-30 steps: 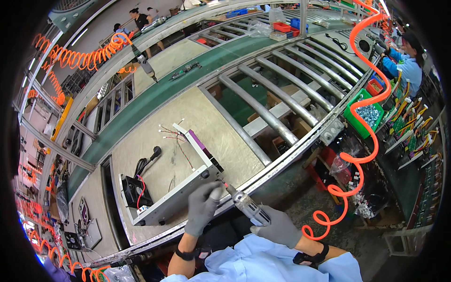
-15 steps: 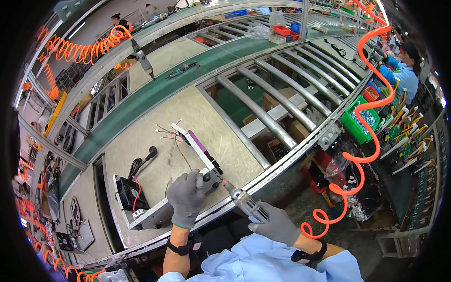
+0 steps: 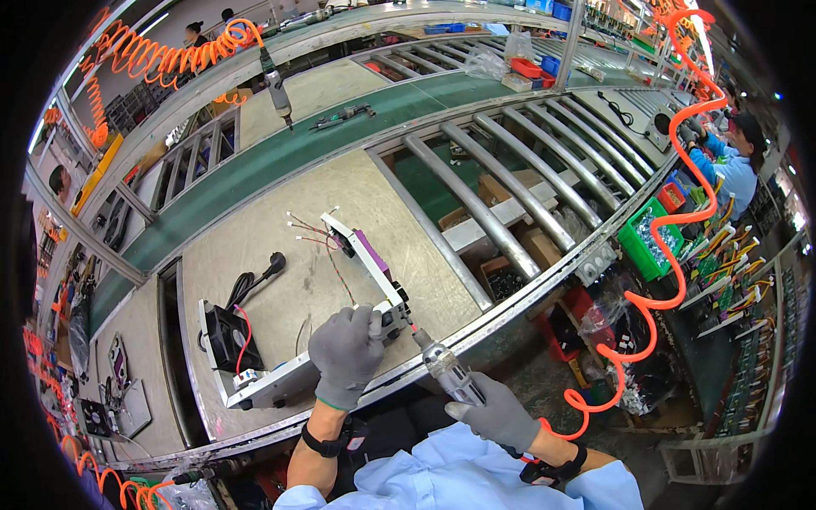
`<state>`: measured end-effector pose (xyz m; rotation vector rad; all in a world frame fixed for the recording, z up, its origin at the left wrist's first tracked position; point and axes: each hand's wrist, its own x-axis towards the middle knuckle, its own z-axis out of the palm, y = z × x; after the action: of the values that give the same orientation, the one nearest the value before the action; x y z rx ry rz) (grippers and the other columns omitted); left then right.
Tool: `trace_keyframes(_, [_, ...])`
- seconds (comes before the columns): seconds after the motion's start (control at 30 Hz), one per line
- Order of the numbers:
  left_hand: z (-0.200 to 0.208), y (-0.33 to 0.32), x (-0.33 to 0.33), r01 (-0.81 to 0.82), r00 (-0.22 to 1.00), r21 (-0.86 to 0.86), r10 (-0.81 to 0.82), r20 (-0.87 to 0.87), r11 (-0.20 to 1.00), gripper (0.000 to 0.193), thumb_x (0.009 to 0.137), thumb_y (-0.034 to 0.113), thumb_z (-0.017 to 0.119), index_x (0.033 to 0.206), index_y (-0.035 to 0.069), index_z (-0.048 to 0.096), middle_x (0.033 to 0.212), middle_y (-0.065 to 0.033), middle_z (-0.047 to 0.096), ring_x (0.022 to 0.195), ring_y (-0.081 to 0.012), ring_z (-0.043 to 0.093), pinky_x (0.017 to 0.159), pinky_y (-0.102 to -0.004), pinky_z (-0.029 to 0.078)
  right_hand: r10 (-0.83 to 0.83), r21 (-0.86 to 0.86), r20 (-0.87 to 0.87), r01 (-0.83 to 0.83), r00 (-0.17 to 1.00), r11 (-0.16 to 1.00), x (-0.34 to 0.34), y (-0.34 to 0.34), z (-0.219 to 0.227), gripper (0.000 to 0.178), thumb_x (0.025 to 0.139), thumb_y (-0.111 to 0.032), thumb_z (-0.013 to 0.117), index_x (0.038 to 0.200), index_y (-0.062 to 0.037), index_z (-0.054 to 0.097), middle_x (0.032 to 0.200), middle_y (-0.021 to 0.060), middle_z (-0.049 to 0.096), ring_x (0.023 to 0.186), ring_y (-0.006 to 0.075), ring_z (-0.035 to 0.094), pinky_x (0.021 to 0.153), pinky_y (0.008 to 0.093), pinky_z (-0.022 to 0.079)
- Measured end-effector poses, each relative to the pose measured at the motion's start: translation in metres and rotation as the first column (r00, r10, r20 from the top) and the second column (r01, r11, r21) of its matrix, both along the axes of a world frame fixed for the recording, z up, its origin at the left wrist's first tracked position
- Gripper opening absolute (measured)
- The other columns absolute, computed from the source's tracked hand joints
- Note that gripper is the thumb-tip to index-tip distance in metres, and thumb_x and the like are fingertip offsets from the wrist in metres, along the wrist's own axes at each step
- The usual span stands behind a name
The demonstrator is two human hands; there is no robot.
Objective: Assembling electronic components into a metal chassis at a factory workstation.
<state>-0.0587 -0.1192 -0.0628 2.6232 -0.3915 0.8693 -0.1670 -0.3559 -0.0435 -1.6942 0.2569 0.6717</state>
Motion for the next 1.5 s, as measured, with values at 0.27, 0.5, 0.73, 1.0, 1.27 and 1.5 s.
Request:
trace_keyframes(0.27, [0.001, 0.001, -0.002, -0.017, 0.999, 0.021, 0.017, -0.032, 1.0, 0.016, 0.085, 0.025, 0.069, 0.08, 0.013, 0.061, 0.068, -0.0063, 0.055, 0.06, -0.025, 0.059, 0.05, -0.0403, 0.045, 0.001, -0.072, 0.064, 0.004, 0.998, 0.997, -0.002, 0.007, -0.001, 0.047, 0.085, -0.028, 0.075, 0.12, -0.0017, 0.057, 0.079, 0.0047, 0.058, 0.058, 0.0094, 0.055, 0.051, 0.0277, 0.048])
trace_keyframes(0.5, [-0.001, 0.002, -0.003, -0.012, 1.0, 0.01, 0.012, -0.02, 1.0, 0.017, 0.086, 0.026, 0.068, 0.079, 0.012, 0.06, 0.067, -0.0069, 0.054, 0.059, -0.0259, 0.059, 0.05, -0.0418, 0.045, 0.01, -0.062, 0.063, -0.006, 0.998, 0.998, -0.002, 0.009, 0.001, 0.049, 0.085, -0.028, 0.074, 0.121, -0.0005, 0.055, 0.079, 0.0057, 0.058, 0.058, 0.0102, 0.055, 0.05, 0.028, 0.048])
trace_keyframes(0.73, [-0.003, 0.003, -0.002, -0.012, 1.0, 0.012, 0.013, -0.023, 1.0, 0.017, 0.088, 0.027, 0.068, 0.081, 0.013, 0.062, 0.067, -0.0069, 0.055, 0.06, -0.0266, 0.059, 0.05, -0.0422, 0.045, 0.01, -0.079, 0.054, -0.006, 0.999, 0.997, -0.001, 0.011, 0.003, 0.048, 0.084, -0.029, 0.075, 0.12, -0.0027, 0.056, 0.08, 0.0058, 0.057, 0.057, 0.0103, 0.054, 0.05, 0.0287, 0.047])
trace_keyframes(1.0, [0.007, 0.009, -0.009, 0.003, 0.996, -0.049, 0.002, 0.094, 0.999, 0.014, 0.086, 0.02, 0.067, 0.095, 0.009, 0.067, 0.083, -0.0102, 0.063, 0.073, -0.0291, 0.063, 0.061, -0.0398, 0.051, 0.141, -0.268, 0.366, -0.04, 0.92, 0.962, -0.003, -0.008, -0.006, 0.054, 0.077, -0.028, 0.08, 0.12, -0.0029, 0.062, 0.099, 0.0162, 0.069, 0.087, 0.0255, 0.068, 0.08, 0.0382, 0.053])
trace_keyframes(1.27, [-0.031, 0.023, -0.089, 0.044, 0.987, -0.497, -0.114, -0.111, 0.867, 0.016, 0.088, 0.002, 0.064, 0.103, 0.002, 0.068, 0.098, -0.0165, 0.066, 0.086, -0.0327, 0.065, 0.075, -0.0384, 0.053, 0.841, -0.893, 0.113, -0.317, 0.529, 0.32, 0.037, -0.042, 0.026, 0.06, 0.073, -0.031, 0.078, 0.126, -0.0103, 0.059, 0.1, 0.0146, 0.067, 0.084, 0.036, 0.071, 0.075, 0.0454, 0.058])
trace_keyframes(1.5, [-0.076, 0.022, -0.115, -0.105, 0.934, -0.508, -0.09, -0.345, 0.855, 0.013, 0.089, 0.006, 0.066, 0.101, 0.007, 0.068, 0.092, -0.014, 0.065, 0.085, -0.0328, 0.065, 0.073, -0.0401, 0.052, 0.962, -0.925, -0.047, -0.376, 0.27, 0.06, 0.088, -0.02, 0.039, 0.051, 0.072, -0.026, 0.076, 0.118, -0.0084, 0.061, 0.093, 0.0143, 0.066, 0.077, 0.0361, 0.069, 0.068, 0.0469, 0.057])
